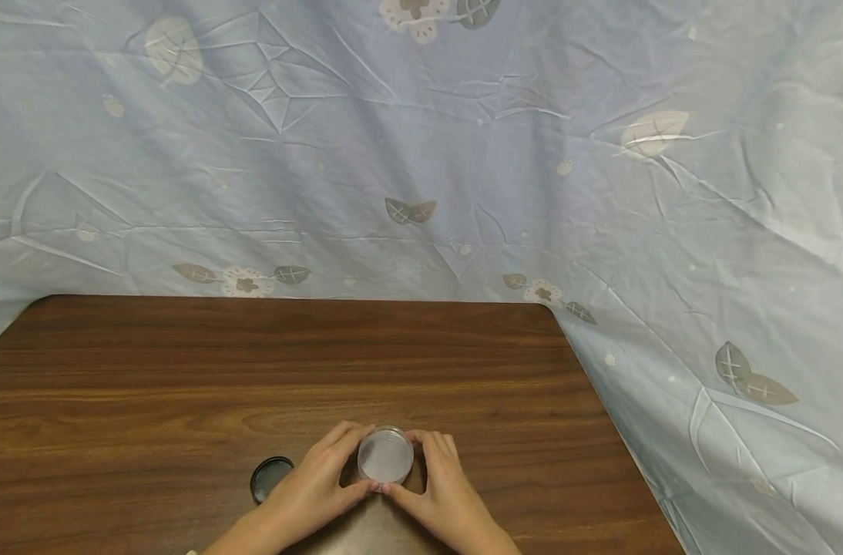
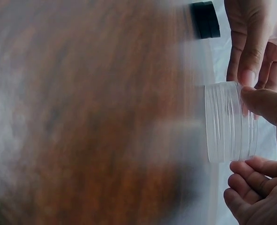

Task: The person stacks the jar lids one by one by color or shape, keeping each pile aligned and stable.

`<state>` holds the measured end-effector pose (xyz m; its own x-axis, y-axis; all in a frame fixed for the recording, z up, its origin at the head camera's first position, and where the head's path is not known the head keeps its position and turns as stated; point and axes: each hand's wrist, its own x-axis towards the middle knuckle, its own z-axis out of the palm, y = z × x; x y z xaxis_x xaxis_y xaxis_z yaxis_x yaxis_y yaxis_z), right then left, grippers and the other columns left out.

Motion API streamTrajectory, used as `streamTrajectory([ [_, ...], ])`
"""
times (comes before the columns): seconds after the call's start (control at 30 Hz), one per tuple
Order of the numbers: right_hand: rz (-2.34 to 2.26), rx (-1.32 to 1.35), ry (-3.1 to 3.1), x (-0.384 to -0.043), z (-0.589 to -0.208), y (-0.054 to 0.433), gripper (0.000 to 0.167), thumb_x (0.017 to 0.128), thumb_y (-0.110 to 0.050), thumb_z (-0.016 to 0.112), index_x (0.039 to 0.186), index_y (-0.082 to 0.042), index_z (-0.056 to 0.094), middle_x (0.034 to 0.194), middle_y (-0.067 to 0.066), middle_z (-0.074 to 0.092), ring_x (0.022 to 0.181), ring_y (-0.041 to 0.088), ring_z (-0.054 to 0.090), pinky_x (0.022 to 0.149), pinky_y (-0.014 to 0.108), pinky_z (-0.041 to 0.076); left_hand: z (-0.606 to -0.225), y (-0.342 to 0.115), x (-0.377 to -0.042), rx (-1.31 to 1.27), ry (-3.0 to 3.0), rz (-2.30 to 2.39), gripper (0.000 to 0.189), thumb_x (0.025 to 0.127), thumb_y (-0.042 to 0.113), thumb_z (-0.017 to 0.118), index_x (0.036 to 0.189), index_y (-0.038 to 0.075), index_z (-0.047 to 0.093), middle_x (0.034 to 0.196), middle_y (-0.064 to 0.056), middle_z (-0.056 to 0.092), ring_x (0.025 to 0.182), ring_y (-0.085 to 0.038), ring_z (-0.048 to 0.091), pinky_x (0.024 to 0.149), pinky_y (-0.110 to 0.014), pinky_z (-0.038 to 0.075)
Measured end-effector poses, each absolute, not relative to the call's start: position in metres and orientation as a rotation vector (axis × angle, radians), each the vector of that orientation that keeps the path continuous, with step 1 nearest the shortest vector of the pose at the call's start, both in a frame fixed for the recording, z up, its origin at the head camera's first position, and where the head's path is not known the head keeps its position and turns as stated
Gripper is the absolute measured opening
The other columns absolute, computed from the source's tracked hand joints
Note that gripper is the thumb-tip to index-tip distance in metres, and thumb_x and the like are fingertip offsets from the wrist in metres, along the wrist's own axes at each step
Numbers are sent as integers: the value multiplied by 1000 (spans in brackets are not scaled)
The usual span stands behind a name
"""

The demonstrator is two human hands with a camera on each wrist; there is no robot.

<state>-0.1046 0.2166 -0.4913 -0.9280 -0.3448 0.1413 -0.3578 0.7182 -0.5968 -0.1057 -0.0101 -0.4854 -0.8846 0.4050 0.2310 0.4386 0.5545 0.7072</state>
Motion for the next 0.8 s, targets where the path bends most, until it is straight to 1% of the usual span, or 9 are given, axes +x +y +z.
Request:
streamTrajectory([
  [0.27,1009,594,-2894,-105,-490,216,71,86,-51,82,138,-10,56,136,1,63,122,15,52,104,40,56,-484,-10,-105,-728,-2732,-1252,70,88,21,86,145,-5,54,132,-13,63,120,-29,69,96,-42,62],
  [0.63,1015,599,-2904,-104,-488,215,71,87,-51,81,139,-9,55,137,3,63,124,17,52,105,43,57,-483,-9,-106,-723,-2744,-1234,70,87,20,87,144,-4,55,131,-11,63,119,-28,69,96,-42,62],
  [0.8,1014,596,-2911,-104,-488,215,72,87,-51,81,139,-9,55,138,2,63,124,17,52,105,44,56,-482,-9,-106,-734,-2751,-1238,70,87,20,86,145,-4,54,132,-11,63,119,-29,70,96,-42,63],
])
